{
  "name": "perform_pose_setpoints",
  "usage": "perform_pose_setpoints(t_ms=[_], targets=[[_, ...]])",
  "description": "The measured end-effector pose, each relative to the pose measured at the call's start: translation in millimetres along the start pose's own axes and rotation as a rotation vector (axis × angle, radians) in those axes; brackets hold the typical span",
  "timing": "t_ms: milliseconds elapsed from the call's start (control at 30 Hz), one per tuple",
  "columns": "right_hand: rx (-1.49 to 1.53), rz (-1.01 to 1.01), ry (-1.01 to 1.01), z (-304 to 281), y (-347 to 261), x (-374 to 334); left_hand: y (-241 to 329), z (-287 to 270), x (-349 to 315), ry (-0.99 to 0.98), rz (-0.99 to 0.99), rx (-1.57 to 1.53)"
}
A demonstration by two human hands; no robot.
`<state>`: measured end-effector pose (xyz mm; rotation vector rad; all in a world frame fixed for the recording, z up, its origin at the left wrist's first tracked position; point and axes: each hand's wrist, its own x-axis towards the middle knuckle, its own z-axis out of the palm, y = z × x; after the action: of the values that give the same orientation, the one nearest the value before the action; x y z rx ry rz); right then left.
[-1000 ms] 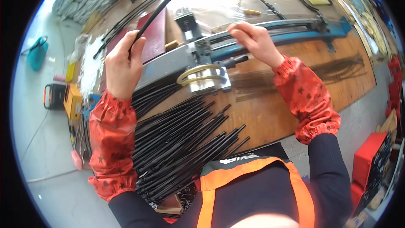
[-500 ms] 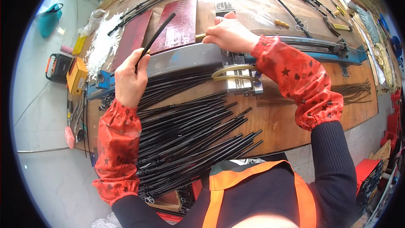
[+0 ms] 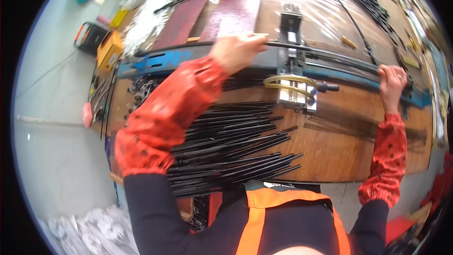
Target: The person repeatedly inserts long metal springs into black rods, secures them using a machine fixture, and stacks the assembled rods on the table.
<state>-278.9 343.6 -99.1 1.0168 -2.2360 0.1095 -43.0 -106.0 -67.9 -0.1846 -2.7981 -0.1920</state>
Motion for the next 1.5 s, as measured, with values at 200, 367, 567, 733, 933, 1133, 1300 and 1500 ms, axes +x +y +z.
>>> perform_pose_setpoints(t_ms=[200, 367, 567, 733, 933, 1133, 1300, 1500], targets=[[0.177, 0.017, 0.065, 21.7, 15.8, -17.6, 3.2, 13.1, 12.0, -0.009, -0.015, -0.092], [0.219, 0.079, 0.069, 27.6, 9.7, -17.9, 14.1, 29.8, 19.5, -0.028, -0.017, -0.138], [0.215, 0.104, 0.087, 29.6, 14.0, -22.9, 16.6, 30.9, 21.4, -0.066, -0.011, -0.146], [0.09, 0.048, 0.093, 16.8, 13.5, -33.9, 21.6, 38.7, 30.0, -0.002, 0.034, -0.166], [0.287, -0.031, 0.157, -31.1, -121.6, -14.1, 9.8, 29.5, 13.2, -0.029, -0.12, -0.03], [0.368, 0.017, 0.185, -47.5, -128.5, -36.2, -13.7, 21.6, -4.3, -0.09, -0.136, -0.055], [0.427, -0.009, 0.175, -50.9, -132.5, -44.4, -17.1, 20.1, -1.7, -0.097, -0.078, -0.1], [0.203, 0.038, 0.141, -44.7, -123.3, 1.6, 5.3, 28.5, 20.2, -0.066, 0.015, -0.127]])
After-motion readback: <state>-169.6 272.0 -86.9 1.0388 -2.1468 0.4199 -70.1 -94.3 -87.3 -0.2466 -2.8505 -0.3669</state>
